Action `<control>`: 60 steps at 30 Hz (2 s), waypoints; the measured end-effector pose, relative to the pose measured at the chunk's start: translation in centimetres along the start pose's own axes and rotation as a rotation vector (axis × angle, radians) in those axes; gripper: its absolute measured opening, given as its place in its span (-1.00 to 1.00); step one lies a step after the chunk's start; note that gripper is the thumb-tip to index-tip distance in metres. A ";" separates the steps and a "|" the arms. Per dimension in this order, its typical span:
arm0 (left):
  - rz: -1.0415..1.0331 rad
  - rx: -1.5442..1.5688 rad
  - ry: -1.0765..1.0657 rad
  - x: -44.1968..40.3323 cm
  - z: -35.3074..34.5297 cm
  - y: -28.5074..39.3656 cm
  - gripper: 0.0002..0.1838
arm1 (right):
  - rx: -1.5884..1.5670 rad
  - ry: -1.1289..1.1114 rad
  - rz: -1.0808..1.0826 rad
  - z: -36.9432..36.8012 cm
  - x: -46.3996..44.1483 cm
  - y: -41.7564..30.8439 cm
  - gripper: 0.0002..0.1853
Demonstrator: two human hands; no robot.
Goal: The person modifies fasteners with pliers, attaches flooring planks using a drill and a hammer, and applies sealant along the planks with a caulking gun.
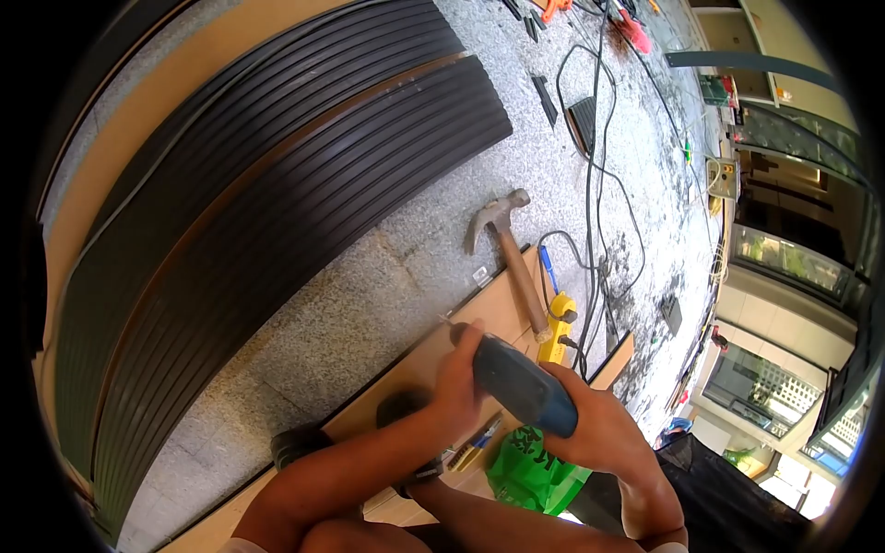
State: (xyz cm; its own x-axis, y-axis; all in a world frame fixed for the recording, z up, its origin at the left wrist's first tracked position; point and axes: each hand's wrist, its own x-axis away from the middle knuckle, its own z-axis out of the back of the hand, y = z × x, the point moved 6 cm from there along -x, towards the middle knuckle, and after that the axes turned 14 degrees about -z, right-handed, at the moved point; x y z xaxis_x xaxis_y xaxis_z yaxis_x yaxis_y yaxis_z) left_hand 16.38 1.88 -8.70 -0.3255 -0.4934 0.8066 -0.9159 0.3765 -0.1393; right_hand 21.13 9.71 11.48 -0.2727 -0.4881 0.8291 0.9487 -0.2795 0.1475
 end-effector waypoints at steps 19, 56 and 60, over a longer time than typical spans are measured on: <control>-0.003 -0.091 0.037 1.5 0.1 0.4 -0.50 | -0.108 0.027 0.034 -1.5 1.2 1.7 -0.07; 0.001 -0.117 -0.001 1.1 -0.4 0.7 -0.52 | -0.132 0.034 0.022 -1.6 0.8 1.7 -0.11; 0.019 -0.128 0.002 1.2 -0.2 0.7 -0.53 | -0.163 0.034 0.023 -1.7 0.9 1.5 -0.12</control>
State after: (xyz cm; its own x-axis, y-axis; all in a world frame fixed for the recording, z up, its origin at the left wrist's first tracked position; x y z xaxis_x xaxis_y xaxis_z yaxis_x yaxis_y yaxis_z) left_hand 15.43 1.71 -7.72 -0.3418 -0.4833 0.8059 -0.8719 0.4831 -0.0801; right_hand 22.07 7.46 11.58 -0.2589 -0.5227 0.8122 0.9170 -0.3972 0.0367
